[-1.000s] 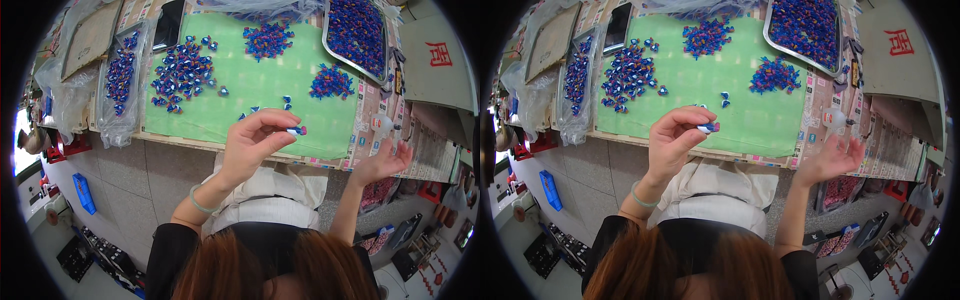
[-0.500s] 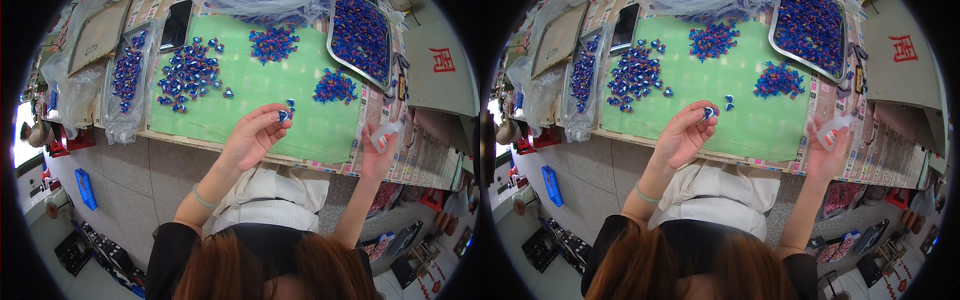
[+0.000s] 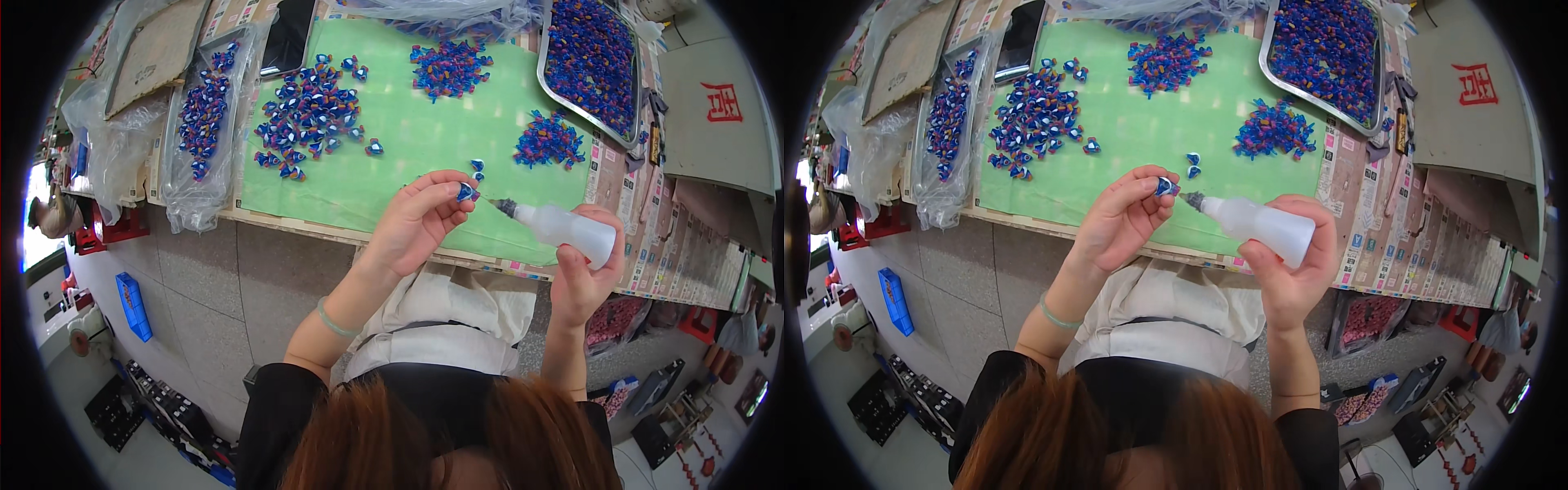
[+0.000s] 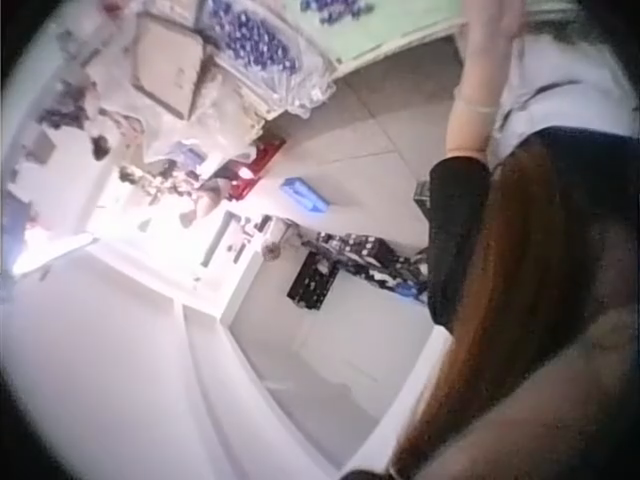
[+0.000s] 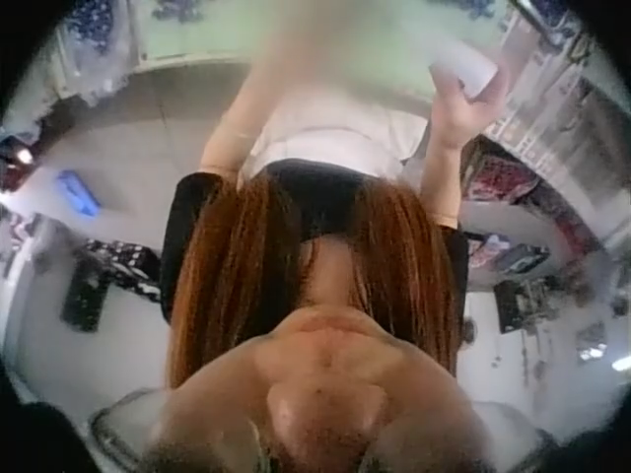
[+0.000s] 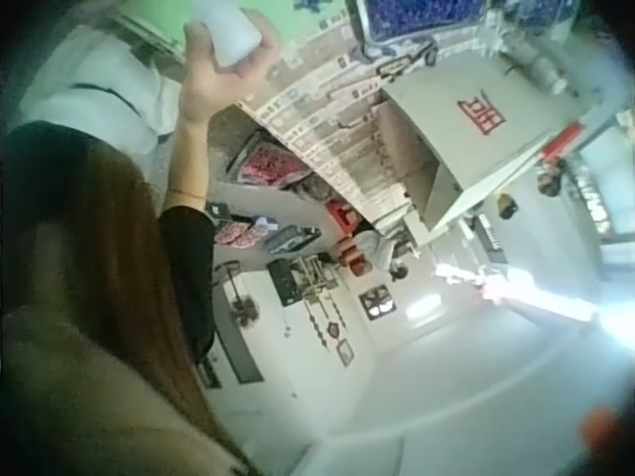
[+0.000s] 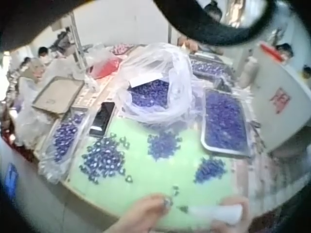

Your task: Assembling small plastic toy components by applying glue from a squeeze bottle.

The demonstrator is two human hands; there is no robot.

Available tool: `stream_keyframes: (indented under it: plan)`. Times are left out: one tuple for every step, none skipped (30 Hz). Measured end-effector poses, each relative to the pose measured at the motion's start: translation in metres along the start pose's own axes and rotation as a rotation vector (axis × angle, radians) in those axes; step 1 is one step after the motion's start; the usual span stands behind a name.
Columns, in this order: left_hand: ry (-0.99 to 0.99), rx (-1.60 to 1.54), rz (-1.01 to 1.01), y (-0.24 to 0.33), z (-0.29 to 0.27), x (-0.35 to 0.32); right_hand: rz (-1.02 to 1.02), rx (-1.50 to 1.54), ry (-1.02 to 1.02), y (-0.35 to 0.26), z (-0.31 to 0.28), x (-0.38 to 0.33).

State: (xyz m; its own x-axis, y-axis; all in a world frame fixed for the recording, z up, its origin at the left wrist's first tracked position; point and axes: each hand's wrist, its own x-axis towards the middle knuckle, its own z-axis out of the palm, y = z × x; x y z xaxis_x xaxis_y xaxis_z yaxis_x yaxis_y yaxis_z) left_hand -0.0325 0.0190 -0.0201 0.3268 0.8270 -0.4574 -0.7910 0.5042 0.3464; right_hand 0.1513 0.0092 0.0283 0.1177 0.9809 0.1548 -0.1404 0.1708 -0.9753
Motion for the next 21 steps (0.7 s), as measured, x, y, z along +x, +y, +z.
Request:
stream_keyframes:
  plan:
    - [0.000, -0.003, 0.001, -0.0003, -0.0002, -0.0001, -0.019, -0.048, -0.019, -0.0019, 0.0009, -0.0009]
    - [0.002, 0.002, 0.001, -0.0004, -0.0003, -0.0002, -0.038, -0.097, -0.039, -0.0030, 0.0015, -0.0016]
    - [0.003, 0.007, 0.001, -0.0005, -0.0005, -0.0005, -0.037, -0.098, -0.041, -0.0031, 0.0019, -0.0019]
    - [0.003, 0.005, 0.001, -0.0006, -0.0001, -0.0004, -0.018, -0.120, -0.046, -0.0036, 0.0019, -0.0019]
    - [0.000, 0.009, -0.004, -0.0006, 0.0002, -0.0002, 0.002, -0.142, -0.051, -0.0040, 0.0018, -0.0018]
    - [-0.003, 0.014, -0.010, -0.0007, 0.0004, -0.0001, 0.002, -0.144, -0.051, -0.0039, 0.0017, -0.0020]
    - [-0.003, 0.013, -0.008, -0.0009, 0.0002, -0.0002, 0.003, -0.149, -0.048, -0.0031, 0.0017, -0.0023]
    - [-0.004, 0.011, -0.010, -0.0012, 0.0001, -0.0002, 0.004, -0.154, -0.045, -0.0026, 0.0018, -0.0026]
    - [-0.005, 0.009, -0.012, -0.0015, 0.0000, -0.0003, 0.004, -0.153, -0.046, -0.0027, 0.0025, -0.0027]
    - [-0.006, 0.009, -0.012, -0.0016, 0.0002, -0.0001, 0.020, -0.169, -0.039, -0.0033, 0.0037, -0.0028]
    - [-0.004, 0.010, -0.014, -0.0018, 0.0004, 0.0001, 0.037, -0.184, -0.032, -0.0040, 0.0048, -0.0029]
    - [-0.003, 0.012, -0.015, -0.0020, 0.0005, 0.0003, 0.037, -0.185, -0.031, -0.0048, 0.0057, -0.0028]
    - [-0.003, 0.012, -0.016, -0.0019, 0.0009, 0.0000, 0.058, -0.178, -0.027, -0.0057, 0.0068, -0.0027]
    - [-0.005, 0.011, -0.016, -0.0017, 0.0014, -0.0003, 0.079, -0.171, -0.023, -0.0061, 0.0073, -0.0028]
    - [-0.007, 0.011, -0.016, -0.0017, 0.0016, -0.0006, 0.080, -0.170, -0.023, -0.0048, 0.0066, -0.0026]
    - [-0.007, 0.011, -0.016, -0.0018, 0.0018, -0.0006, 0.073, -0.146, -0.039, -0.0026, 0.0052, -0.0019]
    - [-0.005, 0.010, -0.019, -0.0020, 0.0019, -0.0006, 0.066, -0.121, -0.055, -0.0014, 0.0041, -0.0014]
    - [-0.004, 0.009, -0.022, -0.0022, 0.0020, -0.0006, 0.066, -0.121, -0.054, -0.0020, 0.0035, -0.0013]
    - [-0.003, 0.009, -0.022, -0.0023, 0.0019, -0.0003, 0.070, -0.113, -0.051, -0.0031, 0.0030, -0.0014]
    - [-0.002, 0.008, -0.020, -0.0025, 0.0018, 0.0001, 0.075, -0.106, -0.048, -0.0039, 0.0027, -0.0014]
    - [0.000, 0.007, -0.019, -0.0026, 0.0017, 0.0004, 0.075, -0.106, -0.048, -0.0045, 0.0028, -0.0011]
